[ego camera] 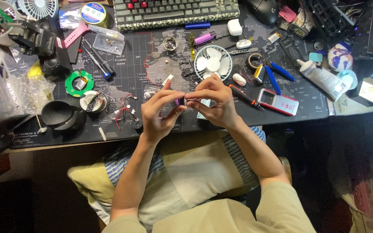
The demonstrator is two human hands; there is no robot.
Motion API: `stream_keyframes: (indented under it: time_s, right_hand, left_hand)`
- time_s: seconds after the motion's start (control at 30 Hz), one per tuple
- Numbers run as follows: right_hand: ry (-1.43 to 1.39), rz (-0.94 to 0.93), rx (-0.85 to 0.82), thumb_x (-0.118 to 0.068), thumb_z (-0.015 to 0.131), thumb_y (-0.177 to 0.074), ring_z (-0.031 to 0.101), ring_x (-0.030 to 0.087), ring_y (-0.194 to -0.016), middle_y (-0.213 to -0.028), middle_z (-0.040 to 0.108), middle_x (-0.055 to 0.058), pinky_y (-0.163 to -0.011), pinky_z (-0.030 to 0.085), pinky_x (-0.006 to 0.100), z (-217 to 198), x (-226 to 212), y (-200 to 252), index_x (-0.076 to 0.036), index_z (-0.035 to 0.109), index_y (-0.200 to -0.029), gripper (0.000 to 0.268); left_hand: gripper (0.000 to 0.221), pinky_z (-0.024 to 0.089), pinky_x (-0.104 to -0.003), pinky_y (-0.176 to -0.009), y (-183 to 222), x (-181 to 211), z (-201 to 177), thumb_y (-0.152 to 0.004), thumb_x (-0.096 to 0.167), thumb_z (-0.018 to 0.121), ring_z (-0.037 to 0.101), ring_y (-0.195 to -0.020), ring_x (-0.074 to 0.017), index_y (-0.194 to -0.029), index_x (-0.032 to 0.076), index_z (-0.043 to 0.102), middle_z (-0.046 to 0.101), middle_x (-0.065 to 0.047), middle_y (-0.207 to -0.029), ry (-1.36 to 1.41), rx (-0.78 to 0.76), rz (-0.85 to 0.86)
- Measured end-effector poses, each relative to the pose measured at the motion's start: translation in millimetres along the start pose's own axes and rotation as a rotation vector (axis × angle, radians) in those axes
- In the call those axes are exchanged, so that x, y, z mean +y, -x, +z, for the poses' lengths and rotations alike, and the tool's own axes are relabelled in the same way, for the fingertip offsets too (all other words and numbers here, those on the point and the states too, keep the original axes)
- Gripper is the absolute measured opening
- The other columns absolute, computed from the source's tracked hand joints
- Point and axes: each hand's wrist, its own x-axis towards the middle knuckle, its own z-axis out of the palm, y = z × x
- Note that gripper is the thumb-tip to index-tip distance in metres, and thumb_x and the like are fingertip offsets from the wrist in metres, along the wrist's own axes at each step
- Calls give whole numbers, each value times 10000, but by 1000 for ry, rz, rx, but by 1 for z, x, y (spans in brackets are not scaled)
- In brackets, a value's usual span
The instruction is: Repairing a handheld fan by connecting internal wiring to a circuit board and reassembling the plastic housing.
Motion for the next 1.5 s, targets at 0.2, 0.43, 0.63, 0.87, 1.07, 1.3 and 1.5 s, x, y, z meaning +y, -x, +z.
stream_keyframes:
  time_s: [0.2,0.43,0.63,0.87,1.07,1.3,1.5]
  right_hand:
    - [9,-44,17,-137,940,-941,542,196,-859,-906,676,39,-710,516,310,-2,5,3,-159,903,-1085,150]
    - [33,-33,35,-91,983,-869,531,194,-797,-811,662,31,-670,518,302,-1,6,6,-152,894,-1012,179]
    - [38,-44,91,-87,952,-842,487,207,-695,-661,560,18,-655,523,324,0,7,7,-141,872,-938,136]
    - [-24,-17,76,-117,907,-938,545,226,-719,-711,623,51,-682,527,338,-2,4,3,-116,881,-995,63]
    - [-167,95,-9,-121,833,-1015,541,201,-752,-752,641,69,-708,497,333,-1,8,4,-88,875,-1012,53]
    - [-339,261,-118,-139,794,-1049,494,145,-780,-764,642,66,-744,449,313,-4,17,8,-80,873,-971,127]
    - [-463,347,-150,-122,776,-1059,499,117,-780,-765,625,63,-736,446,305,-3,14,5,-59,861,-938,161]
  left_hand:
    - [253,473,-584,-1242,-2,2,-1,-967,112,882,825,-971,-321,-1190,13,817,836,-146,-1084,-15,-23,12]
    - [286,451,-580,-1263,2,-1,4,-966,81,873,823,-1012,-302,-1241,26,817,833,-136,-1114,-41,-62,28]
    - [259,452,-580,-1259,1,-1,3,-967,22,856,820,-1013,-334,-1219,0,801,835,-149,-1138,-19,-47,9]
    - [267,427,-581,-1281,-4,6,2,-975,3,839,819,-1070,-326,-1235,-19,785,828,-164,-1172,11,-51,-14]
    - [258,411,-580,-1288,-4,6,3,-988,-4,820,820,-1109,-339,-1243,-24,783,827,-174,-1191,5,-62,6]
    - [227,406,-555,-1298,-4,5,3,-1009,48,818,824,-1110,-312,-1230,1,802,833,-159,-1182,-7,-68,2]
    - [220,400,-548,-1302,-2,5,2,-1019,82,816,824,-1116,-307,-1231,22,809,834,-161,-1188,-2,-65,-6]
